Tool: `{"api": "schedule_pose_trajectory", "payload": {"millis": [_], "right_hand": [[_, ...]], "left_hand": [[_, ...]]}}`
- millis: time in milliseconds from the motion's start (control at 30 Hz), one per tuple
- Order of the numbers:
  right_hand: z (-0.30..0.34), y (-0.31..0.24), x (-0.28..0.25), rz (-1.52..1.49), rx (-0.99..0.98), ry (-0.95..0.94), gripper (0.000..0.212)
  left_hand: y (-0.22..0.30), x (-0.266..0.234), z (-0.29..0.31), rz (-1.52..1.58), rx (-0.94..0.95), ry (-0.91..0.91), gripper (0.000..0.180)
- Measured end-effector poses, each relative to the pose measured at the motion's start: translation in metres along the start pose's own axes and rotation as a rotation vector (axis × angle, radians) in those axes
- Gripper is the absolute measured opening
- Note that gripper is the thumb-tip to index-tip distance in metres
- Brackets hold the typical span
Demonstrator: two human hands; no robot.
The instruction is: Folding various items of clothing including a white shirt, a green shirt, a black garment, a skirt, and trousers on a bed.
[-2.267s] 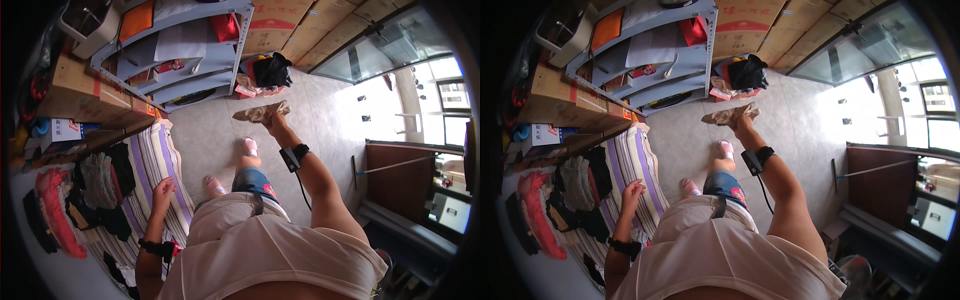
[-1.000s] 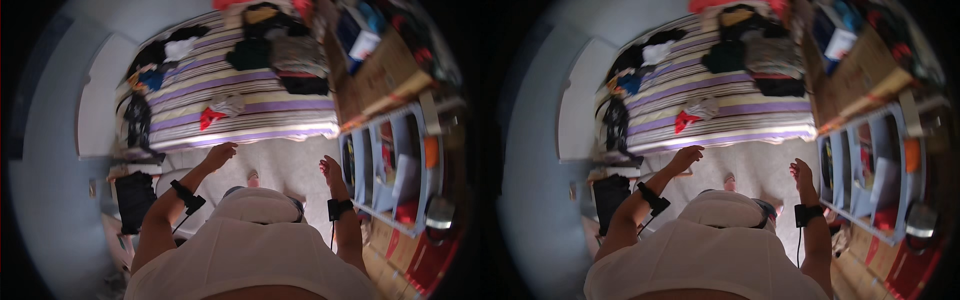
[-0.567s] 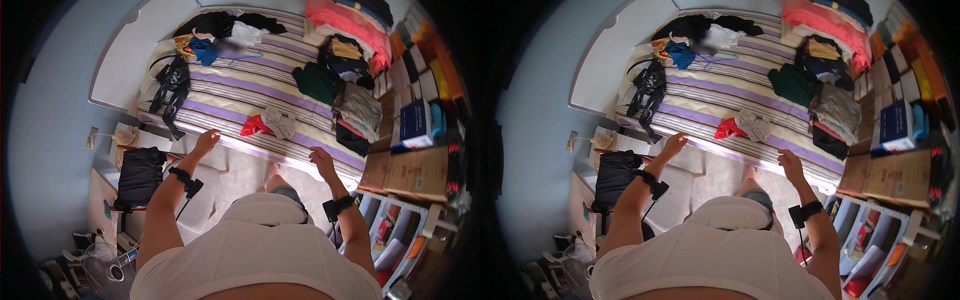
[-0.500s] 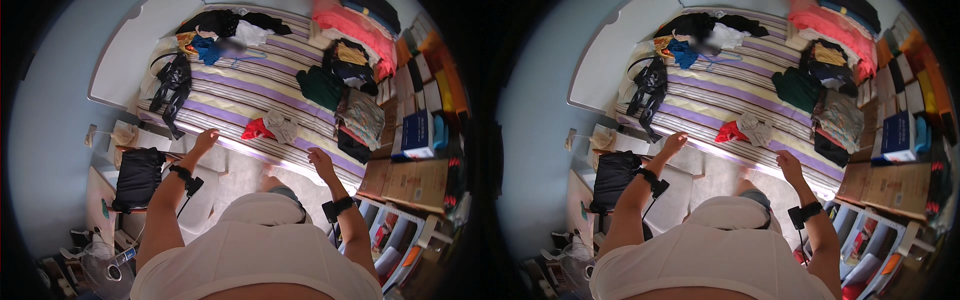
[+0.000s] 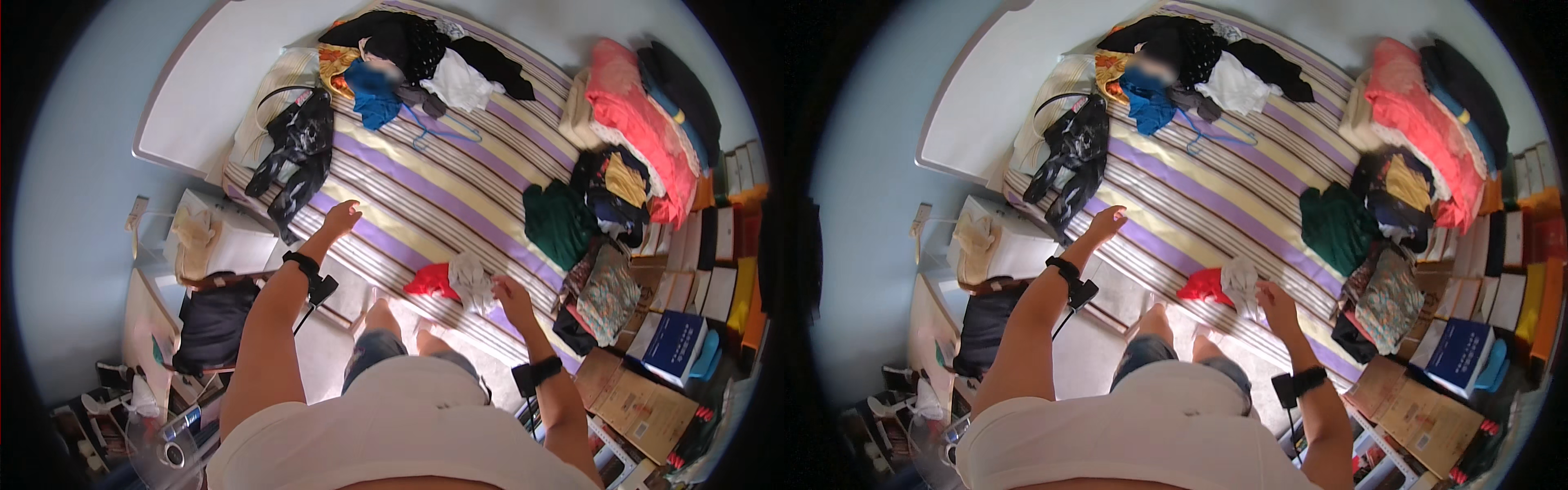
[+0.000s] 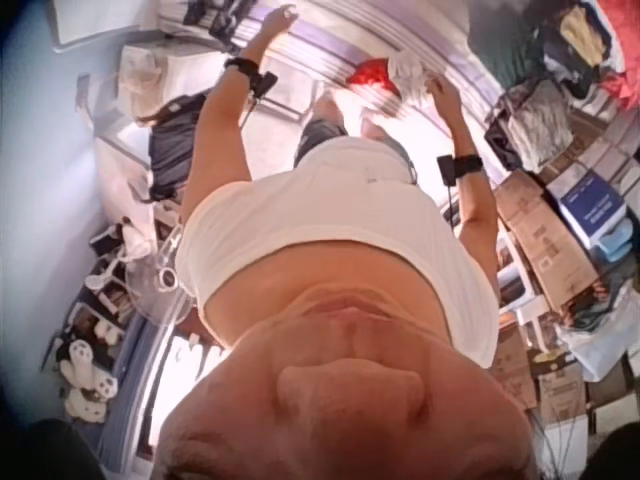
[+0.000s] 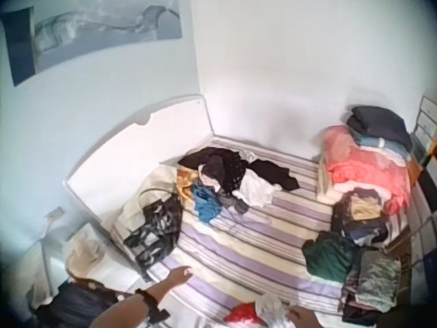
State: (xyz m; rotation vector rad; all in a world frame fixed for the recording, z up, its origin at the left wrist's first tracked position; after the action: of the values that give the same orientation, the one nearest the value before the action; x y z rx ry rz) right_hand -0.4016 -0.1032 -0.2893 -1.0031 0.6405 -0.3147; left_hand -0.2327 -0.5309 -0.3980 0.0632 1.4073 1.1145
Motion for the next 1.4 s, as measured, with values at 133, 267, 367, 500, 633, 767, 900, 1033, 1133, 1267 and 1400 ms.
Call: {"api": "schedule_pose_trajectory", "payload": {"millis": [133, 267, 367, 500, 633, 767, 900, 1033, 1133, 1267, 1400], "right_hand": [[-0.021, 0.004, 0.013, 0.243, 0.066, 0.066, 0.023], [0.006, 0.072, 0.031, 0.003, 0.251, 0.173, 0.022], [0.002, 0.069, 0.074, -0.005, 0.408, 0.119, 0.022], [0.006, 0.087, 0.121, -0.075, 0.554, 0.080, 0.023], [0.009, 0.089, 0.145, -0.018, 0.683, 0.056, 0.023], [-0.002, 0.086, 0.163, -0.053, 0.710, 0.050, 0.023], [-0.030, 0.069, 0.168, -0.045, 0.666, 0.040, 0.023], [-0.062, 0.055, 0.170, 0.086, 0.502, -0.017, 0.026], [-0.079, 0.047, 0.162, 0.087, 0.474, 0.024, 0.029], [-0.119, -0.010, 0.149, 0.045, 0.324, 0.313, 0.038], [-0.146, -0.082, 0.138, 0.099, 0.042, 0.411, 0.038]], "left_hand": [[-0.061, 0.016, -0.105, 0.091, -0.137, -0.039, 0.047], [-0.086, 0.055, -0.205, 0.472, -0.324, -0.034, 0.063], [-0.114, 0.056, -0.260, 0.568, -0.366, 0.003, 0.073], [-0.148, 0.054, -0.328, 0.780, -0.333, 0.173, 0.085], [-0.155, 0.070, -0.379, 1.006, -0.315, 0.227, 0.094], [-0.163, 0.071, -0.425, 1.118, -0.314, 0.243, 0.096], [-0.152, 0.077, -0.429, 0.883, -0.207, 0.167, 0.071], [-0.104, 0.123, -0.338, 0.491, -0.024, -0.100, 0.052], [-0.030, 0.154, -0.210, 0.710, -0.229, -0.662, 0.045], [0.064, 0.108, -0.079, 0.675, 0.253, -0.891, 0.031], [0.121, 0.061, -0.004, 0.478, 0.416, -1.136, 0.033]]}}
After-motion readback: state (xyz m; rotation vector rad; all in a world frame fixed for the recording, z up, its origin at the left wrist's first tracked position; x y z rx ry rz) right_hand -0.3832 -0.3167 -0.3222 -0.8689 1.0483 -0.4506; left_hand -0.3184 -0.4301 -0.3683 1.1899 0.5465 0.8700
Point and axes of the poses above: each hand's wrist, its own z-axis away from the middle knuckle, its own x-axis out of the palm, y = z × x, the point moved 9 cm from there along -z, towards the middle knuckle, and after that the axes turned 2 degrees about -z, right-handed, at the moved point
